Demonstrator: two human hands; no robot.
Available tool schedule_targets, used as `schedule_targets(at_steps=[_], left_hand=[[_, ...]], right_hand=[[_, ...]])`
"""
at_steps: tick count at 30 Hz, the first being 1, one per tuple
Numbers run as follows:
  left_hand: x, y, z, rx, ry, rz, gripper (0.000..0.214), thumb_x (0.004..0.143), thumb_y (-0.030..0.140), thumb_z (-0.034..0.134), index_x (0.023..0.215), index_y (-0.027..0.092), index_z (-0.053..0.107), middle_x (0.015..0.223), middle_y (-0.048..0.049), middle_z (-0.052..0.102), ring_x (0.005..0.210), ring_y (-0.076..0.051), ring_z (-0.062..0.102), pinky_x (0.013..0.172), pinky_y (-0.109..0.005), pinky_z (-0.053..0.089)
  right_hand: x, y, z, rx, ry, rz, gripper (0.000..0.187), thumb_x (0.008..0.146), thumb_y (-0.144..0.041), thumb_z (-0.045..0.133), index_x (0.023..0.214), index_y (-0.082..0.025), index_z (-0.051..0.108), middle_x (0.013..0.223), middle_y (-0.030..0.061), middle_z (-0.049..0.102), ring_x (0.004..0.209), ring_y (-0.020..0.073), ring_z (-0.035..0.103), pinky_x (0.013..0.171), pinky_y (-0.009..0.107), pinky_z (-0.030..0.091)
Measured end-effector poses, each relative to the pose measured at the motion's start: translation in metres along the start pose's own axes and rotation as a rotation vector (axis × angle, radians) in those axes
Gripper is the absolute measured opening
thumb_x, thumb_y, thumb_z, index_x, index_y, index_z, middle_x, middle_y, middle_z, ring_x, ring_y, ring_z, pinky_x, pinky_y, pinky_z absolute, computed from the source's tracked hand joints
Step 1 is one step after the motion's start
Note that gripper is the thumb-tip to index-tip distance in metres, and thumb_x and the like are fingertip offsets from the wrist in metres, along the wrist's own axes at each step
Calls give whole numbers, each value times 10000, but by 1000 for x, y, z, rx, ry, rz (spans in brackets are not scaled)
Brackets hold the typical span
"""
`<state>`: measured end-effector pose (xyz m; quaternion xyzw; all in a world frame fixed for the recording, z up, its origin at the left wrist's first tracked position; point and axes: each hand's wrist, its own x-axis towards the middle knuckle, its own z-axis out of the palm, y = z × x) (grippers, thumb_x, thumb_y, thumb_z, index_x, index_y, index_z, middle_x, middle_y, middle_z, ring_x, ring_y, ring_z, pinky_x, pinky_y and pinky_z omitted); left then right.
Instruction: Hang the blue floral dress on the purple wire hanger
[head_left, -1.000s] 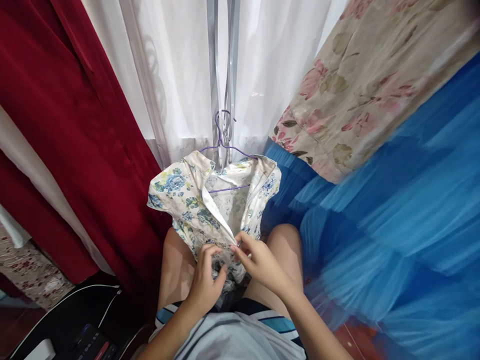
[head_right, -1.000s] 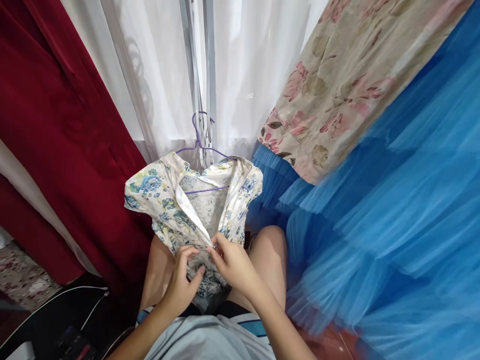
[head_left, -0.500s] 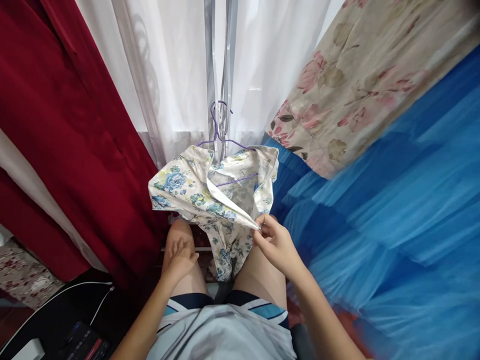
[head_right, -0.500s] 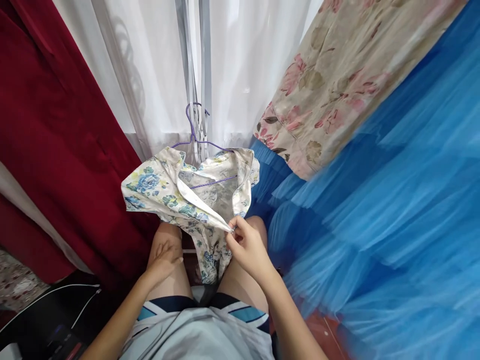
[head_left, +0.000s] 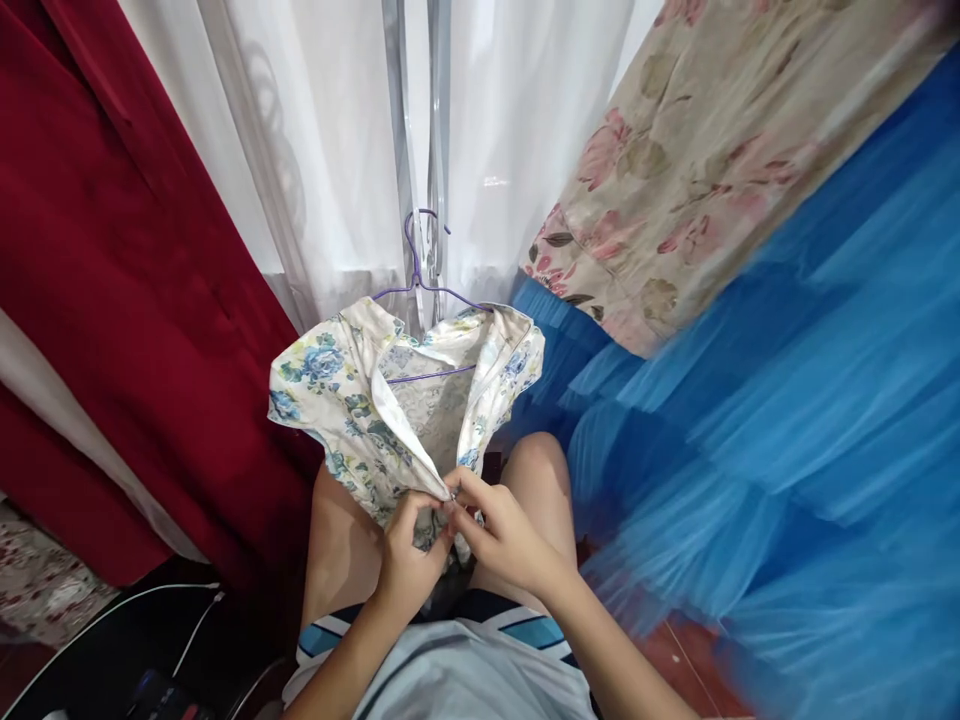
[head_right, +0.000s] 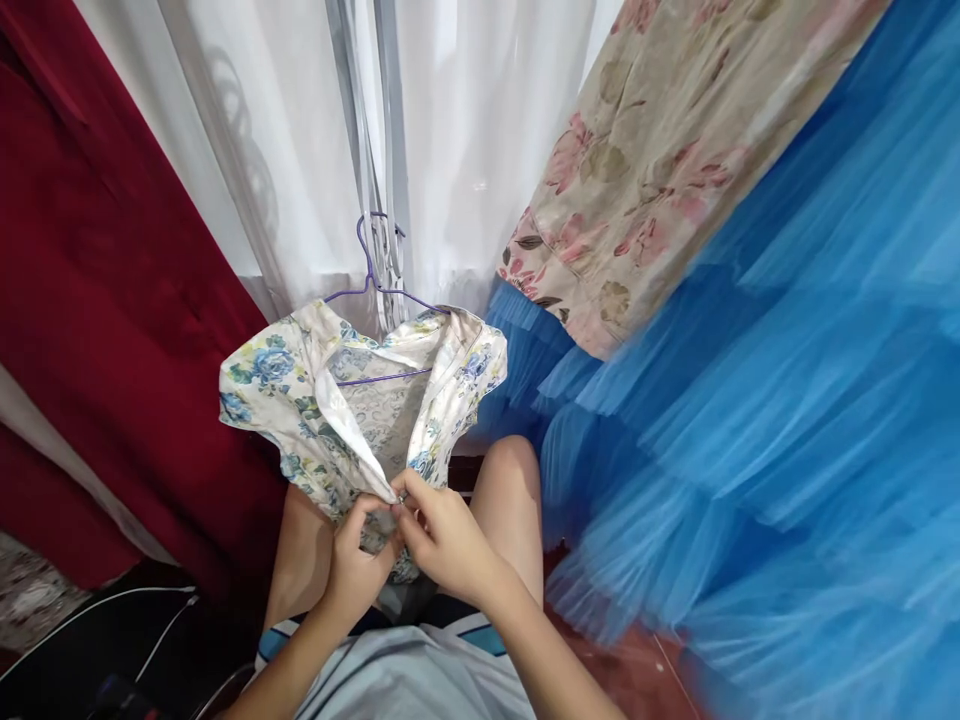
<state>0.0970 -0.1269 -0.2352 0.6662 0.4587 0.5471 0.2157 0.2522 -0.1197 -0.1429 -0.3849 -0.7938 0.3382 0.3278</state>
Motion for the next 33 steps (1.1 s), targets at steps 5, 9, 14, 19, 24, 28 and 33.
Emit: schedule_targets(at_steps=[5, 9, 14, 19, 24, 28, 33], left_hand=[[1, 8, -2, 23, 24, 43, 264, 908, 180, 572, 1168, 223, 568, 1090, -58, 692, 1018, -183, 659, 888, -293, 507], [1, 13, -5, 22, 38, 44, 136, 906, 181, 577, 1034, 209, 610, 896, -14, 697, 825, -146, 657, 761, -245, 501], [10, 23, -16, 64, -74, 45, 183, 923, 175, 526, 741, 189, 536, 683, 18, 593, 661, -118, 561, 678, -228, 433], [23, 18, -28, 180, -277, 41, 156, 949, 208, 478, 806, 196, 541, 805, -19, 619, 775, -157, 585, 699, -251, 407], [23, 0, -35, 243, -314, 23, 170, 960, 247, 458, 802, 202, 502, 787, -19, 602, 742, -166, 575, 694, -260, 408], [21, -11, -40, 256, -289, -4, 191, 967, 271, 445, 792, 207, 486, 791, -22, 620, 733, -167, 588, 673, -253, 414], [19, -24, -40, 183, -311, 0, 202, 963, 284, 458, 783, 205, 503, 795, -28, 630, 766, -175, 613, 680, -250, 446]], right_hand=[[-1, -5, -3, -16, -35, -27, 255, 922, -141, 456, 1147, -260, 469, 723, -34, 656, 629, 165, 605, 598, 247, 365], [-2, -6, 10, 167, 29, 10, 242, 939, -196, 477, 1170, -260, 447, 702, -31, 641, 618, 165, 592, 589, 252, 375], [3, 1, 20, 685, 148, 132, 204, 909, -276, 557, 1079, -235, 450, 604, -38, 625, 503, 120, 494, 518, 221, 356], [30, -2, 12, 954, 278, 212, 253, 822, -287, 638, 913, -239, 407, 545, -42, 634, 379, 85, 410, 397, 184, 290], [92, -30, -8, 995, 472, 69, 333, 745, -260, 700, 828, -245, 378, 582, -48, 639, 462, 109, 550, 472, 208, 456], [144, -53, -27, 980, 552, 0, 279, 737, -159, 635, 797, -241, 375, 545, -57, 624, 463, 110, 566, 478, 208, 479], [173, -75, -49, 946, 607, -94, 228, 753, -100, 561, 787, -235, 380, 519, -62, 611, 466, 105, 562, 479, 197, 470]])
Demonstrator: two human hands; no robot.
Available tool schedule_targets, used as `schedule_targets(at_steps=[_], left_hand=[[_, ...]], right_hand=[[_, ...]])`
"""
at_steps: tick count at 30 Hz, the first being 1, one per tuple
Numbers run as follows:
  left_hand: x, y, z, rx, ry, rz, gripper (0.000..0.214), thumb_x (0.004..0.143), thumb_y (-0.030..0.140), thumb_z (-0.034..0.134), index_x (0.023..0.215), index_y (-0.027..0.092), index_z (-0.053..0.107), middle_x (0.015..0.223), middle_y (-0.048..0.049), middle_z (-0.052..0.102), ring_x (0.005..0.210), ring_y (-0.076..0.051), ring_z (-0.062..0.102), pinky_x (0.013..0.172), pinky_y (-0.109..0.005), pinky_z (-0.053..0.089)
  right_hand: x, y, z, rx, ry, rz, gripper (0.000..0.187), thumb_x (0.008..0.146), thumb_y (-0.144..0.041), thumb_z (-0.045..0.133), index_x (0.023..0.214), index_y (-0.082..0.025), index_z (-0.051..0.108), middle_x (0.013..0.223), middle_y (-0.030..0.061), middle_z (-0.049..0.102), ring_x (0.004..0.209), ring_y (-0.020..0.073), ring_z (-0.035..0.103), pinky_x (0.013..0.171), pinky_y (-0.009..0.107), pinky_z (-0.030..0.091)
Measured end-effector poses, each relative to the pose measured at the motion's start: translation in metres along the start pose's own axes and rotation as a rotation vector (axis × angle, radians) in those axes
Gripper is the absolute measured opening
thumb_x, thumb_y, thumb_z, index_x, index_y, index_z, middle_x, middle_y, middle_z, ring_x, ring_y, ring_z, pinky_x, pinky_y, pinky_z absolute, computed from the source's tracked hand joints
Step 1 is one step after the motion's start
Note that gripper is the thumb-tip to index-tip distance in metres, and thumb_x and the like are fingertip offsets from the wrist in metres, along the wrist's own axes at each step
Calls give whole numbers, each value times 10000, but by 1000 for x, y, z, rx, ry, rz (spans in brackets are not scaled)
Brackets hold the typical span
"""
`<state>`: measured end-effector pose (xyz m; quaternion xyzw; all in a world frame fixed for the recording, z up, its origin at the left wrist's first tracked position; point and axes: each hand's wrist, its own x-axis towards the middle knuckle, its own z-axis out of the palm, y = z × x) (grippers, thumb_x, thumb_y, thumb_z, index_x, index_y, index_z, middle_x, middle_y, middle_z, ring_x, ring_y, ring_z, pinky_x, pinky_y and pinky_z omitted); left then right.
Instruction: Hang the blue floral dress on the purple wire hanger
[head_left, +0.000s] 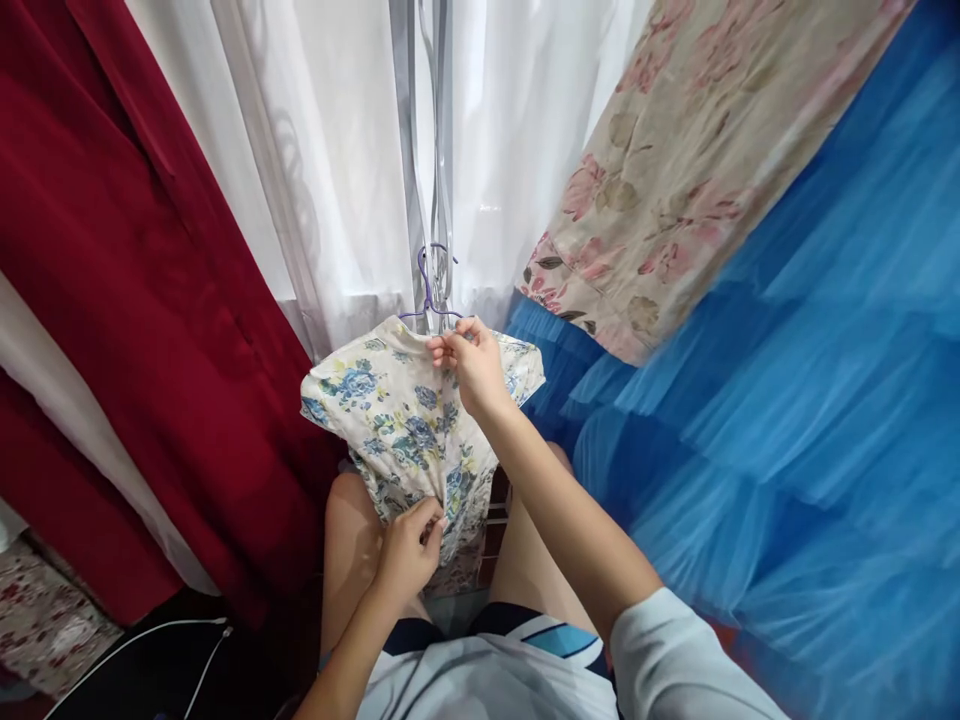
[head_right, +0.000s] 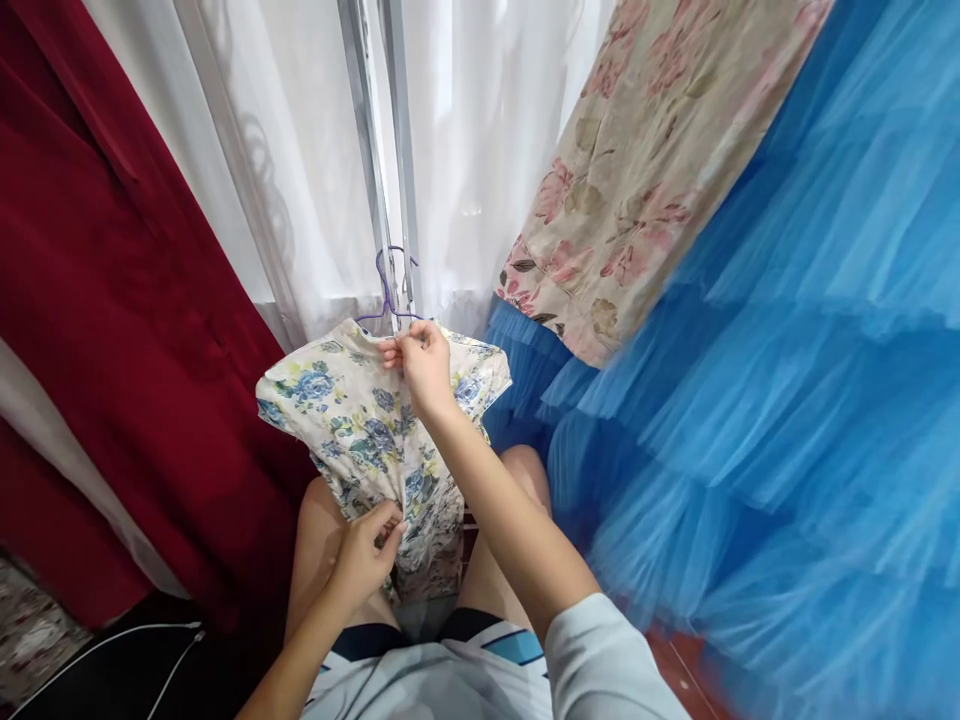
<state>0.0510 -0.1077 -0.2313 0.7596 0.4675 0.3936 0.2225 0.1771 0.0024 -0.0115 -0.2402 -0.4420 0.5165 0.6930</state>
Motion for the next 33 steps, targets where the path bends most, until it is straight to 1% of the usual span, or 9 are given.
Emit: schedule_targets(at_steps=[3, 6, 9, 13, 18, 21, 25, 29, 33], left_hand=[[1, -6, 5, -77, 26, -4, 199, 963, 304, 473, 822, 199, 568, 794, -33, 639, 774, -181, 627, 718, -267, 480], [14, 3, -1, -152, 178, 21, 221, 973, 303, 469, 1070, 200, 639, 1025, -80, 680, 930, -200, 648, 827, -302, 501], [50, 34, -27, -194, 416, 97, 336, 982, 306, 467, 1287, 213, 571, 1055, -85, 666, 915, -184, 640, 825, -297, 507], [118, 87, -78, -124, 520, 282, 415, 1008, 322, 422, 1410, 230, 473, 900, -38, 638, 756, -138, 594, 756, -269, 490], [163, 116, -109, 144, 358, 445, 258, 987, 325, 477, 922, 165, 668, 795, -28, 638, 752, -147, 586, 727, -258, 441], [165, 118, -110, 175, 437, 453, 242, 971, 315, 511, 845, 158, 645, 772, -18, 634, 737, -136, 583, 718, -245, 431], [171, 108, -131, -5, 714, 375, 250, 966, 358, 519, 882, 151, 631, 753, -5, 608, 721, -122, 587, 683, -224, 443], [177, 61, -175, -331, 951, 204, 230, 924, 347, 588, 822, 143, 615, 721, 3, 588, 692, -108, 565, 676, -216, 443], [167, -9, -182, -979, 1145, -362, 220, 936, 285, 547, 752, 168, 517, 638, 37, 520, 623, -94, 522, 680, -218, 449]], right_hand=[[-2, -5, -2, -35, -51, -30, 222, 754, -117, 571, 796, -235, 388, 532, -64, 607, 475, 105, 549, 482, 200, 456], [-13, -1, -8, -82, -112, -94, 212, 774, -166, 591, 808, -238, 395, 577, -60, 606, 497, 104, 530, 491, 213, 446], [-27, 1, -13, -143, -145, -139, 207, 812, -229, 593, 807, -244, 387, 626, -51, 596, 538, 106, 527, 518, 226, 441], [-40, -5, -15, -215, -180, -134, 227, 857, -310, 581, 800, -255, 368, 667, -33, 567, 579, 122, 524, 542, 250, 430], [-36, 0, -21, -298, -201, -215, 250, 892, -361, 571, 800, -255, 364, 659, -30, 507, 630, 146, 527, 571, 268, 406], [-28, 18, -28, -314, -194, -271, 253, 901, -318, 556, 786, -255, 340, 650, -41, 471, 608, 141, 509, 587, 274, 400], [-25, 44, -44, -319, -197, -216, 258, 893, -278, 549, 777, -256, 319, 625, -61, 432, 557, 138, 520, 563, 274, 384], [-42, 50, -67, -312, -217, -106, 251, 882, -268, 555, 786, -257, 323, 603, -65, 467, 547, 143, 518, 551, 269, 370], [-68, 42, -81, -335, -260, -6, 220, 883, -259, 543, 796, -255, 341, 587, -65, 502, 544, 144, 519, 558, 263, 377]])
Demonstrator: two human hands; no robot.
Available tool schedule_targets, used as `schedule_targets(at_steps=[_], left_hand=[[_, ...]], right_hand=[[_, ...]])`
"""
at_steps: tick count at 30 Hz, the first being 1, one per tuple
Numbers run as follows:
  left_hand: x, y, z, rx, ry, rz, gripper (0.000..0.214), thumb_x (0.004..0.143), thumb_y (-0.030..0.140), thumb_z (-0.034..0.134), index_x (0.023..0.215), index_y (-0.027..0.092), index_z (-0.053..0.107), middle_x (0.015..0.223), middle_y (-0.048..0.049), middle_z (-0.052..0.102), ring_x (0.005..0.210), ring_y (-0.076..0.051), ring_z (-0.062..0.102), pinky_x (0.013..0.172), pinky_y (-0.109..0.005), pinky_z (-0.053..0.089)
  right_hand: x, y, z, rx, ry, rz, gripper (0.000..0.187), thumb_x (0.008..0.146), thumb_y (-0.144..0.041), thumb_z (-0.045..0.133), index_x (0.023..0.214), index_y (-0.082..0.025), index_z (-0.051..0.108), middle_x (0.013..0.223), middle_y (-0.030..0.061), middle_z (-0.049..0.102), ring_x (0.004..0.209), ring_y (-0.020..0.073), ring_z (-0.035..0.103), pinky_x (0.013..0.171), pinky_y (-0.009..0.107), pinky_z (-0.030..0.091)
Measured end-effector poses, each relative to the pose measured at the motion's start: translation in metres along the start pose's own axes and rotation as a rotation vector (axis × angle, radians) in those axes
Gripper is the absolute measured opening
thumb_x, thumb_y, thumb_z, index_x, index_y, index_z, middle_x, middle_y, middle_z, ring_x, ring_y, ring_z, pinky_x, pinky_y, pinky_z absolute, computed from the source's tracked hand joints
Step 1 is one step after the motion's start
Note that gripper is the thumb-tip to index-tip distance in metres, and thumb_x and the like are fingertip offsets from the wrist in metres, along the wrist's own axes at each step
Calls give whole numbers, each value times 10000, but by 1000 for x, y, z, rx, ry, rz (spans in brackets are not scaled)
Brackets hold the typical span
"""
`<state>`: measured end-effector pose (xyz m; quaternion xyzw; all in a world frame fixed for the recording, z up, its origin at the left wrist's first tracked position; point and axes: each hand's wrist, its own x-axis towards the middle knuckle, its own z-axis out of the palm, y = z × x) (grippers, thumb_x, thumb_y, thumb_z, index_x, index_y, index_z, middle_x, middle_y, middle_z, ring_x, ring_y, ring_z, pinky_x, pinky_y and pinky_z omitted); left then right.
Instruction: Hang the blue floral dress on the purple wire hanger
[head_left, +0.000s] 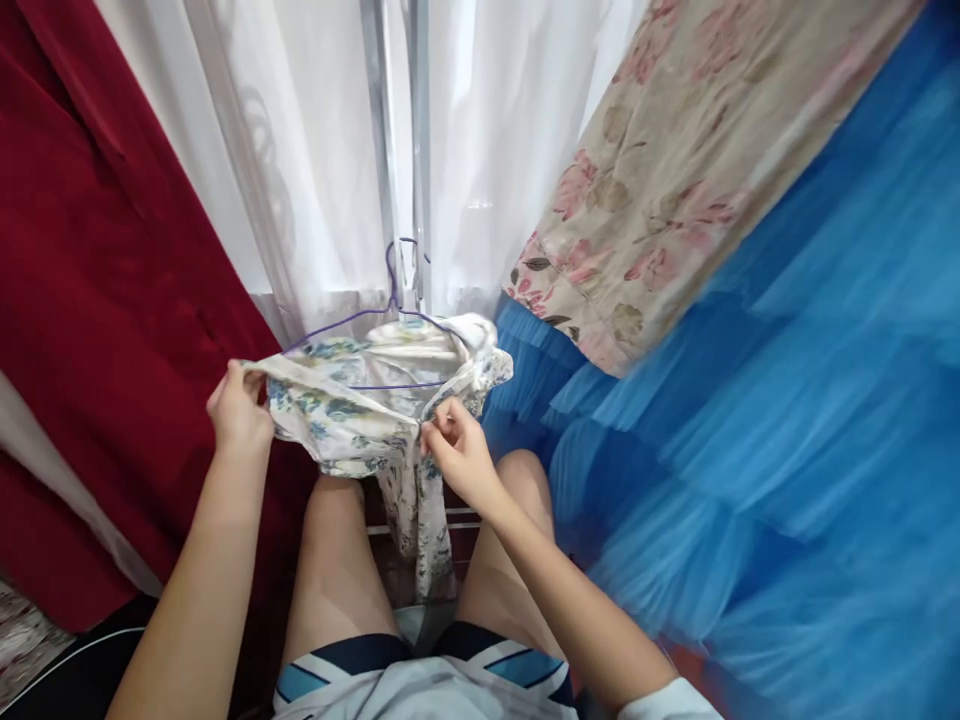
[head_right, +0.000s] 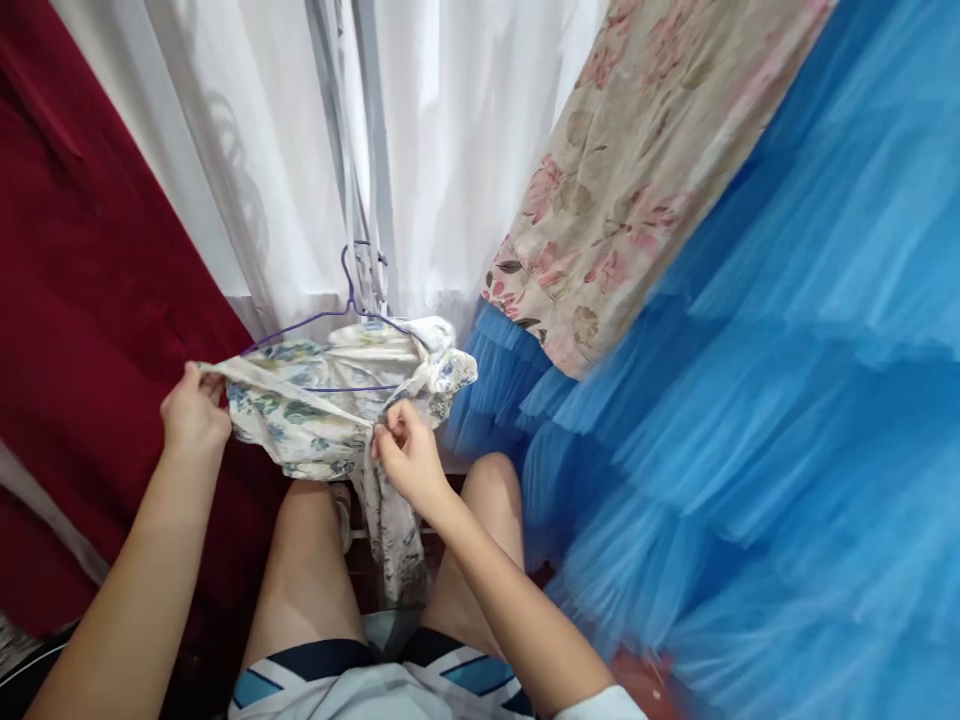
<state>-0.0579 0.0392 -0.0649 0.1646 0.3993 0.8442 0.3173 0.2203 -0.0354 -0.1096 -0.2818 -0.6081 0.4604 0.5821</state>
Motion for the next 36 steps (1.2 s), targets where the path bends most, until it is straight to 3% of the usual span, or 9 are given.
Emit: schedule_targets(at_steps=[4, 8, 11, 16, 21, 27, 31, 34, 36], left_hand=[[-18, -59, -34, 60, -40, -369, 309, 955, 271, 450, 665, 167, 442, 577, 41, 467, 567, -116, 517, 708, -299, 464], [-74, -102, -40, 55, -201, -458, 208, 900, 293, 558, 743, 159, 536, 728, -6, 592, 666, -136, 582, 690, -273, 450], [-119, -103, -30, 52, -471, -300, 213, 837, 363, 673, 821, 169, 585, 786, 1, 598, 716, -124, 563, 694, -234, 437], [-192, -67, -12, 455, -975, 66, 226, 924, 371, 569, 817, 182, 629, 730, -4, 571, 707, -140, 529, 693, -261, 423], [-227, -55, -12, 759, -1118, 453, 228, 934, 292, 538, 747, 194, 623, 759, -27, 548, 827, -184, 518, 808, -314, 408], [-202, -73, -32, 589, -1040, 50, 275, 978, 404, 446, 831, 194, 546, 766, -7, 492, 733, -147, 491, 685, -247, 418], [-202, -74, -66, 487, -1188, -232, 355, 970, 530, 404, 969, 207, 553, 816, -24, 550, 730, -145, 514, 687, -246, 446], [-213, -72, -92, 424, -1410, -392, 495, 890, 592, 528, 1208, 213, 549, 1019, -90, 622, 907, -203, 596, 842, -317, 495], [-222, -74, -103, 516, -1471, -342, 515, 853, 516, 628, 1268, 220, 560, 1154, -118, 624, 1059, -246, 589, 975, -383, 463]], right_hand=[[-16, 6, -15, -83, 0, 31, 76, 899, -259, 510, 845, -234, 461, 592, -49, 537, 544, 135, 499, 545, 249, 359], [-32, 30, -51, -159, 91, 181, 170, 888, -276, 502, 1016, -198, 583, 564, -42, 561, 467, 120, 422, 482, 239, 301], [-51, 50, -76, -215, 38, 325, 292, 882, -256, 487, 1149, -184, 580, 548, -39, 574, 458, 124, 413, 475, 240, 301], [-80, 45, -74, -401, -413, 337, 352, 774, -205, 641, 1126, -213, 634, 553, -52, 555, 473, 128, 445, 498, 249, 358], [-85, 7, -45, -293, -425, 131, 83, 736, -161, 633, 802, -203, 660, 775, 11, 638, 792, 205, 564, 770, 323, 462], [-87, -3, -42, 280, -382, 535, 453, 866, -555, 459, 670, -191, 646, 668, 31, 597, 699, 201, 569, 718, 342, 480], [-86, -6, -51, 218, -481, 531, 274, 771, -434, 720, 766, -161, 691, 714, 19, 619, 687, 165, 546, 680, 284, 447], [-83, -13, -62, 181, -380, 475, 257, 817, -402, 709, 901, -159, 700, 790, 31, 649, 698, 163, 561, 679, 283, 443], [-81, -17, -70, 173, -280, 444, 275, 827, -425, 700, 923, -166, 696, 803, 40, 659, 684, 170, 576, 669, 295, 455]])
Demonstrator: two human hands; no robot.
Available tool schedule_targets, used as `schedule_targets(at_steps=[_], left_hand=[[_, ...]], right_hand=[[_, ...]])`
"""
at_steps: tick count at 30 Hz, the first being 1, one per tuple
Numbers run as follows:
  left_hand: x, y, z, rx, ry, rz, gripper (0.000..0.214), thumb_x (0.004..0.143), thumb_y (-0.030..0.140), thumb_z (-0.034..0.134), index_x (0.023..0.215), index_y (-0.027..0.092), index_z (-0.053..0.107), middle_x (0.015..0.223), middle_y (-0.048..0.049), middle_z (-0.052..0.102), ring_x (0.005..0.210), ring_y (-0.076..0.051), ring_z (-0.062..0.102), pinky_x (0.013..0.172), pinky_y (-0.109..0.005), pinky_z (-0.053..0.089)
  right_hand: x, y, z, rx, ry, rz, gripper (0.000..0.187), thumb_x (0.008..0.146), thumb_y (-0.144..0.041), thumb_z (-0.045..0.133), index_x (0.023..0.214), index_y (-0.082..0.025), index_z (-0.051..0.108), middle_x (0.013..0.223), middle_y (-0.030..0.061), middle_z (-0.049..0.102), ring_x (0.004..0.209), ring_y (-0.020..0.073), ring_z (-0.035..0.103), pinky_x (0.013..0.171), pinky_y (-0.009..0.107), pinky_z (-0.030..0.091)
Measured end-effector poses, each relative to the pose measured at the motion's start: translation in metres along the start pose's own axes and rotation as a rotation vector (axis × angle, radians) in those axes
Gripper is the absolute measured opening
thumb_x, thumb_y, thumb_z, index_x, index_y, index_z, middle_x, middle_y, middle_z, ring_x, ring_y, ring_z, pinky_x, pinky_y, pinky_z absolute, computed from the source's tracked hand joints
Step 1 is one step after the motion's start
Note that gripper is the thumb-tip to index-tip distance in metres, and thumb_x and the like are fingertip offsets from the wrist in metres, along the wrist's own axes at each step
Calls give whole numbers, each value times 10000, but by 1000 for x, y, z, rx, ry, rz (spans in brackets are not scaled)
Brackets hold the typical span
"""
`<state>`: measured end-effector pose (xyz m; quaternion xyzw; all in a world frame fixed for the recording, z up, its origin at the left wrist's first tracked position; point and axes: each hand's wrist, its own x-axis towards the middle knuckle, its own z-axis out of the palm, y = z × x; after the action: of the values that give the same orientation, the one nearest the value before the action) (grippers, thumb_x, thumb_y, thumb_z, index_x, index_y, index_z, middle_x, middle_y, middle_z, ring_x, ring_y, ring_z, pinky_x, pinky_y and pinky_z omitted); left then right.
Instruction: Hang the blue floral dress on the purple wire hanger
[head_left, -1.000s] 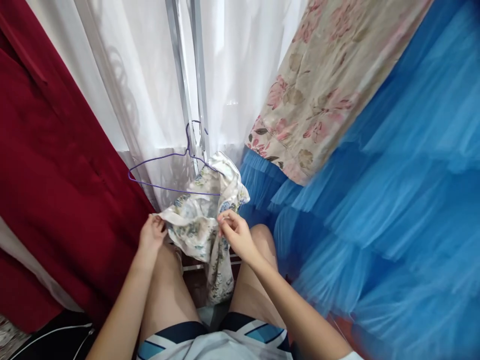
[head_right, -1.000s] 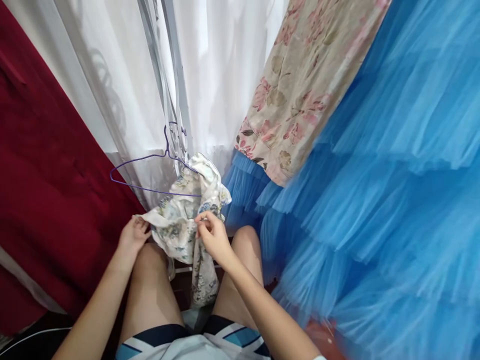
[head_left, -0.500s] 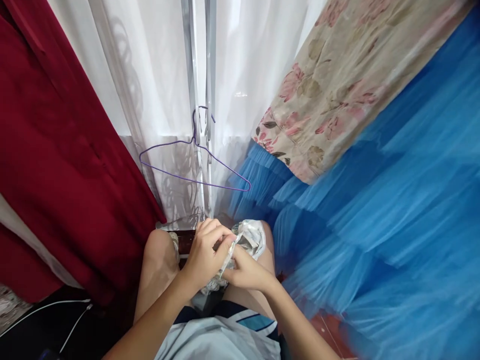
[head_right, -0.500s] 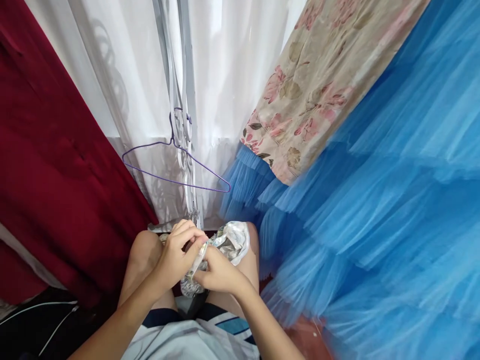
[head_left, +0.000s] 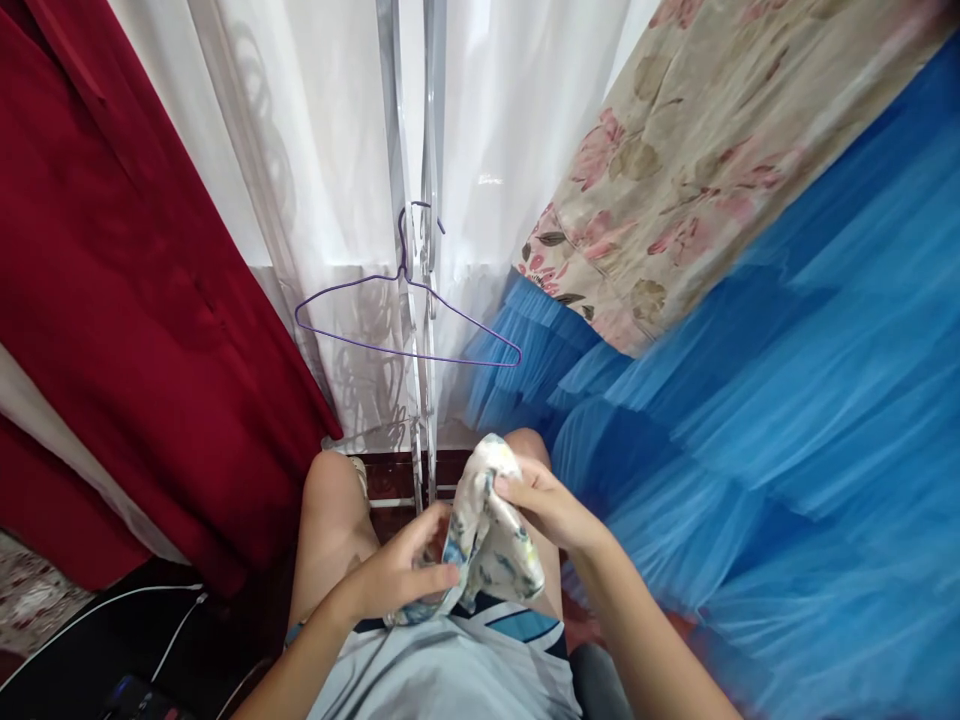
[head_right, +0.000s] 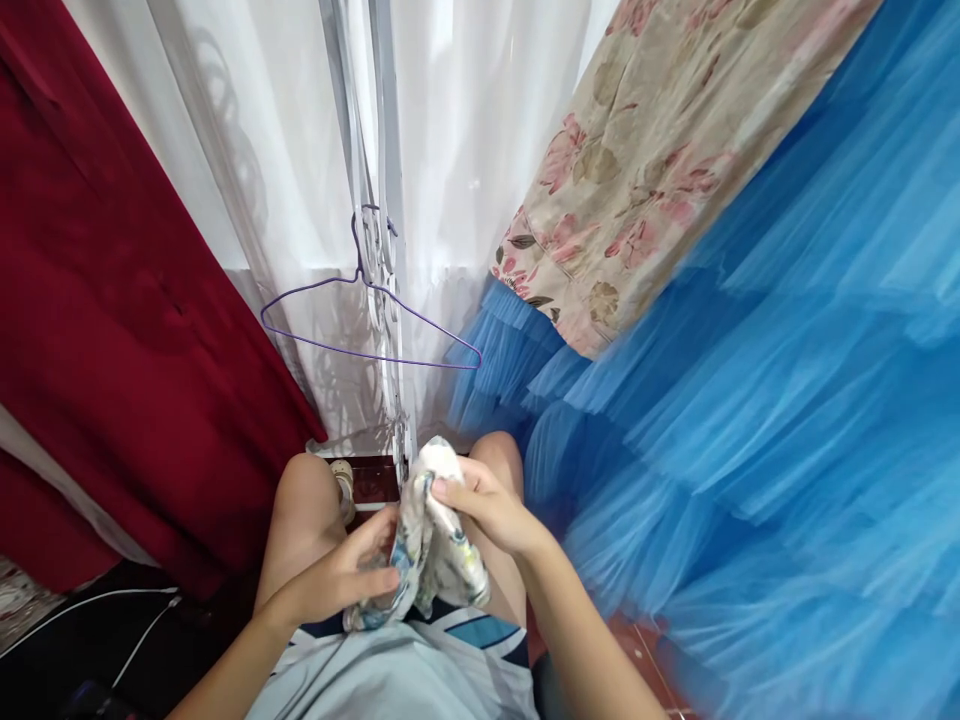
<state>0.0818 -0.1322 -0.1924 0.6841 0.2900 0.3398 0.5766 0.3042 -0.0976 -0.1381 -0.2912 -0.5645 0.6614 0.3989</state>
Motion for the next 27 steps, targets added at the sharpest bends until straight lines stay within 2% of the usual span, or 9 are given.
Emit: schedule_targets(at_steps=[3, 6, 9, 12, 15, 17, 22, 25, 27], left_hand=[[-1, -10, 10, 210, 87, 15, 240, 858, 357, 649, 1048, 219, 699, 1194, -101, 638, 1177, -265, 541, 1086, -417, 379], [3, -16, 7, 136, 29, -41, 191, 898, 321, 579, 945, 192, 711, 1052, -83, 687, 1074, -245, 597, 986, -363, 456], [4, -15, -17, 101, -11, -85, 225, 912, 348, 553, 931, 163, 678, 889, -45, 670, 903, -203, 610, 812, -282, 488], [2, -5, -51, 311, 81, -92, 254, 884, 392, 589, 791, 157, 613, 743, 5, 573, 734, -148, 529, 660, -223, 423], [2, 13, -81, 454, 174, -76, 337, 938, 440, 489, 764, 162, 566, 690, 18, 507, 668, -131, 474, 605, -223, 374], [5, 30, -96, 512, 237, -32, 356, 968, 449, 428, 794, 169, 562, 690, 18, 500, 667, -132, 471, 616, -230, 374], [6, 72, -139, 717, 467, 133, 291, 962, 416, 466, 813, 184, 560, 725, 9, 534, 685, -142, 502, 633, -246, 386], [1, 78, -182, 1024, 657, 327, 282, 926, 376, 536, 721, 183, 549, 680, -4, 535, 683, -157, 496, 695, -281, 406], [-1, 75, -217, 1247, 630, 379, 266, 916, 355, 550, 715, 183, 584, 707, -23, 585, 716, -171, 512, 816, -333, 411]], right_hand=[[-4, -6, -6, -25, 79, -10, 284, 797, -434, 731, 916, -177, 703, 781, 45, 671, 651, 181, 596, 625, 298, 463], [-9, -10, -11, -48, 186, -45, 253, 787, -416, 742, 878, -181, 719, 760, 56, 686, 640, 198, 617, 617, 315, 474], [-10, -14, -30, -82, 346, -114, 233, 759, -406, 758, 786, -177, 723, 676, 53, 672, 558, 193, 595, 541, 308, 447], [2, -28, -68, -242, 483, -179, 233, 717, -395, 788, 721, -171, 722, 615, 30, 653, 503, 162, 553, 486, 274, 392], [37, -57, -108, -431, 580, -292, 290, 651, -424, 820, 637, -171, 679, 560, -9, 607, 491, 138, 511, 479, 253, 360], [71, -82, -122, -460, 544, -351, 329, 641, -475, 809, 661, -175, 673, 591, -12, 614, 523, 143, 523, 506, 255, 382], [148, -123, -102, -413, 343, -413, 376, 642, -527, 796, 733, -181, 679, 652, -12, 620, 587, 141, 540, 550, 247, 408], [163, -125, -77, -447, 274, -341, 407, 649, -542, 793, 658, -158, 656, 546, -28, 547, 490, 101, 447, 473, 230, 330], [161, -122, -66, -439, 210, -246, 409, 661, -534, 792, 658, -145, 668, 536, -22, 558, 463, 94, 436, 452, 231, 310]])
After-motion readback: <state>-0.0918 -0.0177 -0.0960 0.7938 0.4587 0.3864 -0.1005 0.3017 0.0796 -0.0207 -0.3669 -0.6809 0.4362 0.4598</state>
